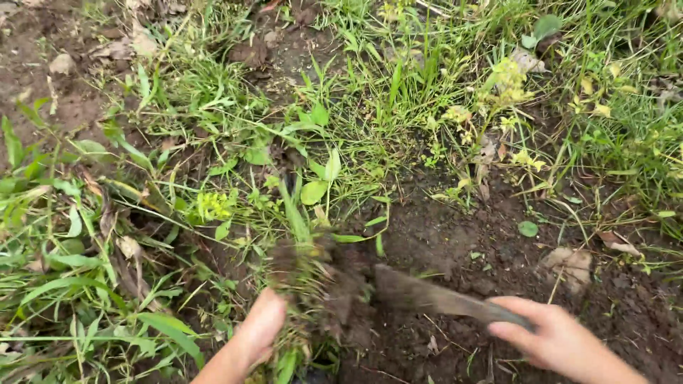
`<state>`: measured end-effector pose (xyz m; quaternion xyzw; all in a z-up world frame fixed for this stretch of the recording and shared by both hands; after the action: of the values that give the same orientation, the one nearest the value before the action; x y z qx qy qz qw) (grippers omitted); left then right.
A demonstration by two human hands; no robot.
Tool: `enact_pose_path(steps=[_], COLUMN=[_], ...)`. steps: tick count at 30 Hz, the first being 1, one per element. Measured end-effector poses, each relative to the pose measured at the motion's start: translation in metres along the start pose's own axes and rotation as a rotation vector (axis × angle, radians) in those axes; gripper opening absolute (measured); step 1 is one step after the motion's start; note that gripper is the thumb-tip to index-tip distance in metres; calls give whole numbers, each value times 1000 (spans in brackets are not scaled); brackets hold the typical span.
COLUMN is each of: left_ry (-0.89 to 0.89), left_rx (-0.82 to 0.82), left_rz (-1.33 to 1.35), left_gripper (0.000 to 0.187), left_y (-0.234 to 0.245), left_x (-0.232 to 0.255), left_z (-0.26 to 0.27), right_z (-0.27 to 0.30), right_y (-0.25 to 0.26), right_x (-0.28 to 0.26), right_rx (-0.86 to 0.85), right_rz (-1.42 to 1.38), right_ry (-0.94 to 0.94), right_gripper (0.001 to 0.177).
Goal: The person uses a small hand hoe to loosen soil and remove weeds from a garden bed. They repeatedly scrape the ground, pull up clumps of grass and weeds by hand, and clear the area around a small plant.
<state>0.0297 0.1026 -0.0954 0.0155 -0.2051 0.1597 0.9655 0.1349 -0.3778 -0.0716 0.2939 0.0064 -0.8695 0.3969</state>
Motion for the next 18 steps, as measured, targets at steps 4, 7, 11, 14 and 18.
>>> enact_pose_path(steps=[4, 7, 11, 14, 18], left_ry=[-24, -308, -245, -355, -406], left_rx=[22, -67, 16, -134, -276], left_rz=[-1, -286, -793, -1168, -1724], left_gripper=[33, 45, 32, 32, 28], left_y=[37, 45, 63, 37, -9], left_x=[5, 27, 32, 44, 60], left_z=[18, 15, 11, 34, 65], right_z=[32, -4, -35, -10, 14], right_y=[23, -57, -106, -69, -28], right_x=[-21, -61, -18, 2, -41], right_rx=[64, -211, -115, -5, 3], right_rz=[-385, -453, -326, -16, -384], right_ry=[-361, -183, -158, -102, -265], right_gripper=[37, 31, 34, 43, 39])
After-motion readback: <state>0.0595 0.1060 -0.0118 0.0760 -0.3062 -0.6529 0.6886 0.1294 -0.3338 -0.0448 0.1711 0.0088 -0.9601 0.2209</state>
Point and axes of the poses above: each hand's wrist, its own z-axis away from the middle knuckle, its own y-axis out of the back of the hand, x = y × z, the point moved 9 cm from there along -z, towards the middle knuckle, and after that the axes turned 5 degrees about -z, right-handed, at the moved point
